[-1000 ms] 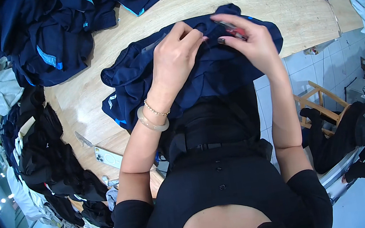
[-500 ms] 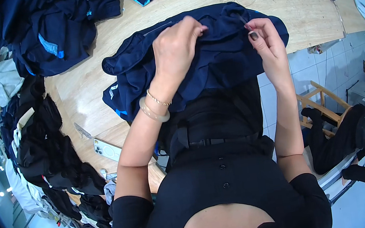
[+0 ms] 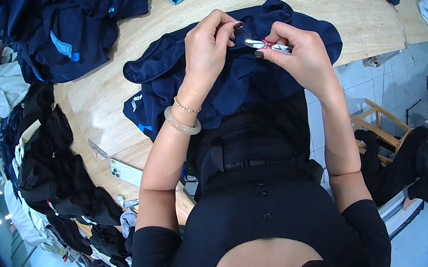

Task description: Trimming excess threads from navy blue garments using small thread nippers at a textile factory workbench.

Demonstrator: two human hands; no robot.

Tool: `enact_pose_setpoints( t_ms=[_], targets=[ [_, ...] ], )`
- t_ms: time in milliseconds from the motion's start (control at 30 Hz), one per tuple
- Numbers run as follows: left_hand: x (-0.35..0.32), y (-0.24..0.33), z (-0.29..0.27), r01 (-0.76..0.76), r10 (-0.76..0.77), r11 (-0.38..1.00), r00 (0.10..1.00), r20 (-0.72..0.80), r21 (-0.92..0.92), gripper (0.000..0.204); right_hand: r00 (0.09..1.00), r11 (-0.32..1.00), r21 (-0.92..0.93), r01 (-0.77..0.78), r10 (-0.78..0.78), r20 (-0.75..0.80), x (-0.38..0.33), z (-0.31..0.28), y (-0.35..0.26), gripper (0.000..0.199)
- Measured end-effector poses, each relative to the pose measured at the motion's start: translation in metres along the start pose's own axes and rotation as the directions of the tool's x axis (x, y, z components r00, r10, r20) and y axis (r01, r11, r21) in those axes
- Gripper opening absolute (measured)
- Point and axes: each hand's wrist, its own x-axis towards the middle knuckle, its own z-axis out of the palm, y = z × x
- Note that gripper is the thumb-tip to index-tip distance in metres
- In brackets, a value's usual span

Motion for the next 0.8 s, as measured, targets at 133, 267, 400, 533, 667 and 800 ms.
enact_pose_setpoints(
  t_ms=[133,267,400,533,667,800],
  targets=[
    [-0.0018,-0.0038,-0.0005,-0.010,0.010,0.999,1.000,0.004,-0.041,0.006,0.999,0.999,-0.034,0.011,-0.009,0.051,0.0054,0.0018,-0.0003,0.023],
    [-0.0027,-0.0080,0.0001,-0.016,0.017,0.998,1.000,0.010,-0.056,0.005,0.996,0.998,-0.058,-0.014,0.019,0.083,0.0070,0.0004,-0.0032,0.022],
    [-0.0041,-0.0064,0.0017,-0.033,0.034,0.999,0.999,0.018,-0.036,0.004,0.994,0.995,-0.103,0.006,0.005,0.114,0.0070,0.0004,-0.0038,0.020],
    [-0.0023,-0.0079,0.0019,-0.163,0.161,0.982,0.987,0.025,0.097,0.004,0.993,0.986,-0.135,0.094,-0.082,0.090,0.0059,0.0037,0.0018,0.020],
    [-0.0028,-0.0086,0.0042,-0.163,0.162,0.983,0.986,0.025,0.079,0.005,0.993,0.986,-0.141,0.084,-0.071,0.095,0.0047,0.0034,0.0005,0.020],
    [-0.0033,-0.0104,0.0042,-0.078,0.078,0.997,0.996,0.036,-0.002,0.006,0.991,0.984,-0.134,0.118,-0.107,0.086,0.0035,0.0039,0.0017,0.020]
  ],
)
